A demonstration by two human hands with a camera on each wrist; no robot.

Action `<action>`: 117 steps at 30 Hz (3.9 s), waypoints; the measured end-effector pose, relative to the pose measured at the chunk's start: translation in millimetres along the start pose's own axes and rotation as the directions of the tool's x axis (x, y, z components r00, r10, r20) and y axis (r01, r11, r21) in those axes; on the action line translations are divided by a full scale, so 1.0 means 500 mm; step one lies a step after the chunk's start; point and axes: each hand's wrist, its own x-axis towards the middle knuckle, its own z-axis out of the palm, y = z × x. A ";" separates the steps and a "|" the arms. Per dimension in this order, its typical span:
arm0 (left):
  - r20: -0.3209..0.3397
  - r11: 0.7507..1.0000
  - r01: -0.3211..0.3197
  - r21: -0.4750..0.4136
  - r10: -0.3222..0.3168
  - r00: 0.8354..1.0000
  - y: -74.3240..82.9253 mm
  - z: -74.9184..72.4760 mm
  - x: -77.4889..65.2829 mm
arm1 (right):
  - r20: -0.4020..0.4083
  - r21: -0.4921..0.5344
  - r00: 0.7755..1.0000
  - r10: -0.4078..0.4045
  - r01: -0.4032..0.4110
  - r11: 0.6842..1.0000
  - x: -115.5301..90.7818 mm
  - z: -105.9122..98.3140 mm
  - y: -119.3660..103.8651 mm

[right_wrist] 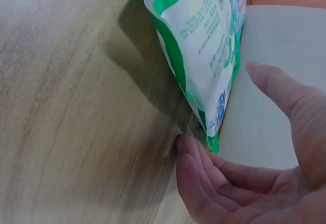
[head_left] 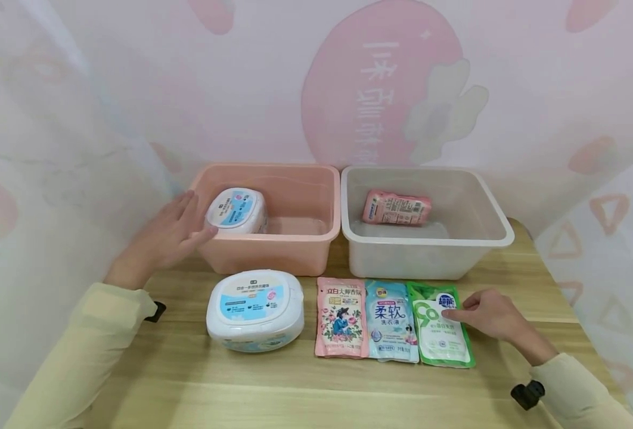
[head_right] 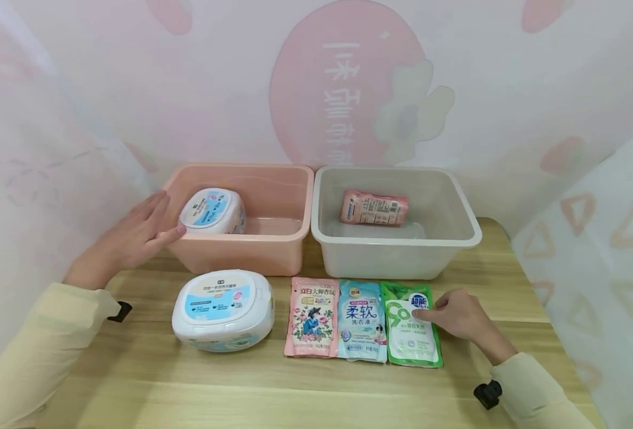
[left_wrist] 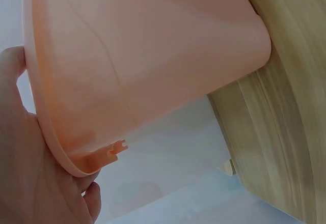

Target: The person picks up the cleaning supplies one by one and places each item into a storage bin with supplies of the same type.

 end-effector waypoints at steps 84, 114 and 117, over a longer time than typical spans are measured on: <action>0.000 0.999 -0.013 -0.047 0.013 1.000 -0.003 0.017 0.010 | -0.463 0.170 0.839 -0.286 0.401 0.900 -0.102 -0.027 -0.098; 0.004 1.000 -0.010 -0.013 0.010 1.000 0.000 0.017 0.015 | -0.526 0.026 0.730 -0.436 0.526 0.850 -0.140 -0.296 -0.242; 0.004 1.000 -0.006 -0.013 0.006 1.000 0.000 0.017 0.015 | -0.546 0.036 0.718 -0.432 0.535 0.844 -0.135 -0.329 -0.258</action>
